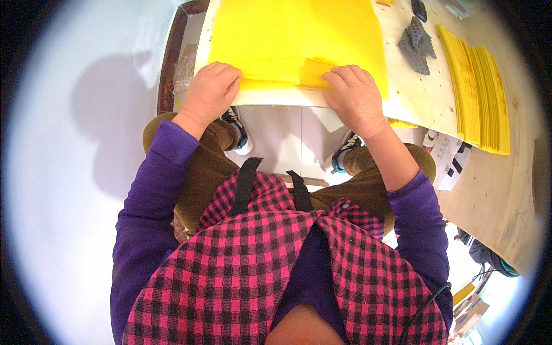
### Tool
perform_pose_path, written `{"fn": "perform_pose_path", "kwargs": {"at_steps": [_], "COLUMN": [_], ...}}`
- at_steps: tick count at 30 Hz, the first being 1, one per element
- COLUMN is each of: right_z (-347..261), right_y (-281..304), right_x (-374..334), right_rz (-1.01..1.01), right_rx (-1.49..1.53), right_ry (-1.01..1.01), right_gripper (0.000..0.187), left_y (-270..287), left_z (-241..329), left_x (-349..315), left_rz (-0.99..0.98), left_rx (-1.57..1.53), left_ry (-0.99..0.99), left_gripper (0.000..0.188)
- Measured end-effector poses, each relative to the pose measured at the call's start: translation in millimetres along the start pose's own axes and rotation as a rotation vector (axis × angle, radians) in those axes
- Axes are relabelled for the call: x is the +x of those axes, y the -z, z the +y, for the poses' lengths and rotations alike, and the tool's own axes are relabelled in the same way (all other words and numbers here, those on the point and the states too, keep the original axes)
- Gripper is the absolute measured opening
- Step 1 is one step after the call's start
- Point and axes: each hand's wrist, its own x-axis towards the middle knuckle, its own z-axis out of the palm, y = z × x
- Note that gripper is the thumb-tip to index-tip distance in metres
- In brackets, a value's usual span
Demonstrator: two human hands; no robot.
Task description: The person folds a large yellow sheet on a wooden table, aligning edges and pressing creases. They stack the folded sheet with others and continue folding additional sheets.
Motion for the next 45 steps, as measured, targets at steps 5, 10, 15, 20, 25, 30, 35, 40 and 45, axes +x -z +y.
{"fn": "perform_pose_path", "kwargs": {"at_steps": [5, 10, 15, 20, 25, 30, 35, 40, 45], "right_z": [-9, -8, -6, -10, -22, -39, -22, 32, 83], "right_y": [-9, -14, -17, -11, -6, -5, 8, 8, -6], "right_x": [18, 28, 40, 39, 30, 10, -14, -28, 7], "right_rz": [0.023, 0.024, 0.022, -0.056, -0.138, -0.129, 0.057, 0.043, -0.069], "right_rx": [-0.095, -0.14, -0.108, -0.089, -0.111, 0.071, 0.257, 0.173, 0.081], "right_ry": [0.089, 0.135, 0.078, 0.007, 0.0, -0.018, -0.247, -0.355, -0.393], "right_gripper": [0.021, 0.014, 0.009, 0.007, 0.007, 0.013, 0.019, 0.018, 0.02], "left_y": [-2, 1, 4, 0, 7, 27, 41, 25, 1], "left_z": [-1, 1, 5, 1, 3, 18, 7, -32, -56], "left_x": [-3, -3, -4, -5, -15, -25, -29, -8, 34], "left_rz": [0.011, -0.01, -0.059, -0.016, -0.023, -0.162, -0.037, 0.006, -0.182], "left_rx": [0.009, 0.018, 0.165, 0.239, 0.196, 0.157, 0.023, -0.008, -0.051], "left_ry": [0.002, -0.004, -0.097, -0.139, -0.144, -0.103, -0.013, -0.02, 0.067], "left_gripper": [0.008, 0.011, 0.016, 0.016, 0.016, 0.015, 0.023, 0.025, 0.023]}}
